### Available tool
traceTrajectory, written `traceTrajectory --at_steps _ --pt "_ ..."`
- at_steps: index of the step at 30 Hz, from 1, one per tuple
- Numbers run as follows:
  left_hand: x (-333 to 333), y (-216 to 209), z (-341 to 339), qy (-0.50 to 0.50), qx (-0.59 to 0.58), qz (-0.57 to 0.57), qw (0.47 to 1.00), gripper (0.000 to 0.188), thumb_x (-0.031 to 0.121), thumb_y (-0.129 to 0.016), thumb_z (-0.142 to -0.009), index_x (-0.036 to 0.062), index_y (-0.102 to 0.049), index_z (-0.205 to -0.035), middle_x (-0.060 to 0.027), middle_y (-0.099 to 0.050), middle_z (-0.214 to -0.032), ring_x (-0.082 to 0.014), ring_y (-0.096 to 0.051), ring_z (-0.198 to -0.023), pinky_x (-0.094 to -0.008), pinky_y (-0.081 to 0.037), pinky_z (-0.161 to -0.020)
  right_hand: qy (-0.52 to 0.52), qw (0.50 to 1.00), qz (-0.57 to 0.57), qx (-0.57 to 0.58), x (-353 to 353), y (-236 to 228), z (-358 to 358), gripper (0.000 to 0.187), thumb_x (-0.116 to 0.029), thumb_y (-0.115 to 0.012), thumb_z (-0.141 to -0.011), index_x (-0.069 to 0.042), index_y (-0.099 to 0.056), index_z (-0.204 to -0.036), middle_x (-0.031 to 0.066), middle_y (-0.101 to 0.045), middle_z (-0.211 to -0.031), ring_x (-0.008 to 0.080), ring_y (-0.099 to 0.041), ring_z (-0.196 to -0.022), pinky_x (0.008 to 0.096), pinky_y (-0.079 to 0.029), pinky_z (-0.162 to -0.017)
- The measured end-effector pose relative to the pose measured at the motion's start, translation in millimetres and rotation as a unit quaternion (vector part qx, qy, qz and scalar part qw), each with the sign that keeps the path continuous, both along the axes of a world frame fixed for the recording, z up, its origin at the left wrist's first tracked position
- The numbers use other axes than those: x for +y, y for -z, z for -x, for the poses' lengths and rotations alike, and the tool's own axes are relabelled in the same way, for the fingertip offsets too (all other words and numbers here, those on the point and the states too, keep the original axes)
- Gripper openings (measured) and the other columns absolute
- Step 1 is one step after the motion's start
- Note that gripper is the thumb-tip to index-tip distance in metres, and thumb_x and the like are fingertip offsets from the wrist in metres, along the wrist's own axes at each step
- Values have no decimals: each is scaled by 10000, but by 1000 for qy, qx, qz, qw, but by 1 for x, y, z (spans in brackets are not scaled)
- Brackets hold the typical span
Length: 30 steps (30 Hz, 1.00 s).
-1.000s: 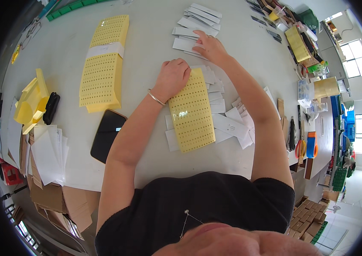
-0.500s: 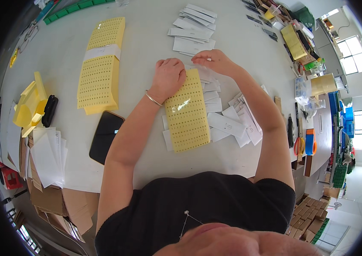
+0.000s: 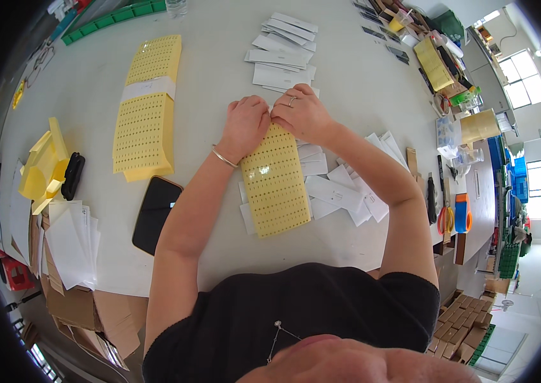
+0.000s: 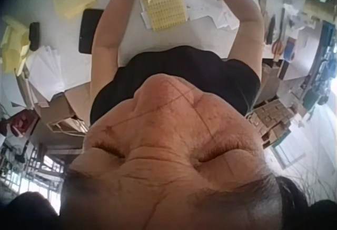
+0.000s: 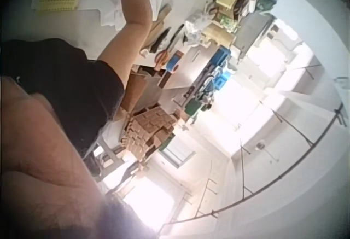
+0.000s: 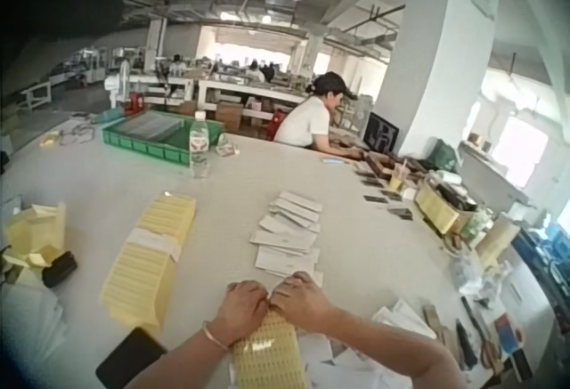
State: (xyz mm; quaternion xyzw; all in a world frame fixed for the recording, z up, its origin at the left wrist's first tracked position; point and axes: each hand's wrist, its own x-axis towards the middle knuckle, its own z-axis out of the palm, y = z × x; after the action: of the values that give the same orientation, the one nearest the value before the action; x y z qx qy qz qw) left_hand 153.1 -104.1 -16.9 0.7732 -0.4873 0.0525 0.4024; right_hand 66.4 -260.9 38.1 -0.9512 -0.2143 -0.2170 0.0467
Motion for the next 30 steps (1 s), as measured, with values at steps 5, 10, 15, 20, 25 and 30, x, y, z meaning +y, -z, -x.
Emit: traceTrajectory --at_steps 5,10,15,20,25,30 --pt "1 -3 3 -4 11 -3 1000 130 107 -490 -849 37 -599 -848 -42 -581 -985 -224 -539 -973 -387 -358 -903 104 948 -284 104 -50 0 -26 96 -176 -603 -807 -85 -632 -812 41 -621 -898 254 -559 -898 396 -420 -837" --pt "0 1 4 -4 18 -8 1000 145 138 -502 -847 49 -615 -865 -42 -571 -961 -218 -544 -955 -401 -355 -907 219 936 -239 134 -77 20 -46 132 -208 -570 -838 -104 -651 -844 51 -616 -950 258 -545 -950 395 -416 -836" --pt "-3 0 2 -6 9 1 1000 140 133 -505 -841 49 -617 -846 -38 -574 -951 -218 -546 -947 -400 -363 -895 262 942 -166 127 -70 32 -63 134 -219 -599 -835 -107 -639 -895 62 -608 -990 271 -543 -968 400 -416 -845" --pt "-5 0 -1 -9 2 11 1000 132 126 -509 -834 50 -615 -824 -36 -574 -945 -217 -549 -937 -396 -373 -877 258 937 -205 111 -65 32 -61 317 -195 -659 -810 -113 -557 -1099 98 -606 -1010 286 -539 -1001 432 -388 -911" --pt "-3 -3 2 -5 2 14 1000 120 95 -495 -830 30 -595 -815 -45 -588 -948 -221 -550 -934 -380 -372 -886 166 972 -91 142 -76 18 -43 458 -204 -691 -784 -94 -494 -1183 114 -614 -1047 294 -556 -1008 398 -388 -939" --pt "0 -3 6 5 -30 27 999 77 81 -516 -805 37 -578 -794 -42 -581 -922 -222 -547 -919 -380 -378 -866 193 943 -163 219 -65 5 -32 474 -234 -717 -748 -87 -518 -1152 116 -625 -1019 274 -577 -965 367 -402 -931"
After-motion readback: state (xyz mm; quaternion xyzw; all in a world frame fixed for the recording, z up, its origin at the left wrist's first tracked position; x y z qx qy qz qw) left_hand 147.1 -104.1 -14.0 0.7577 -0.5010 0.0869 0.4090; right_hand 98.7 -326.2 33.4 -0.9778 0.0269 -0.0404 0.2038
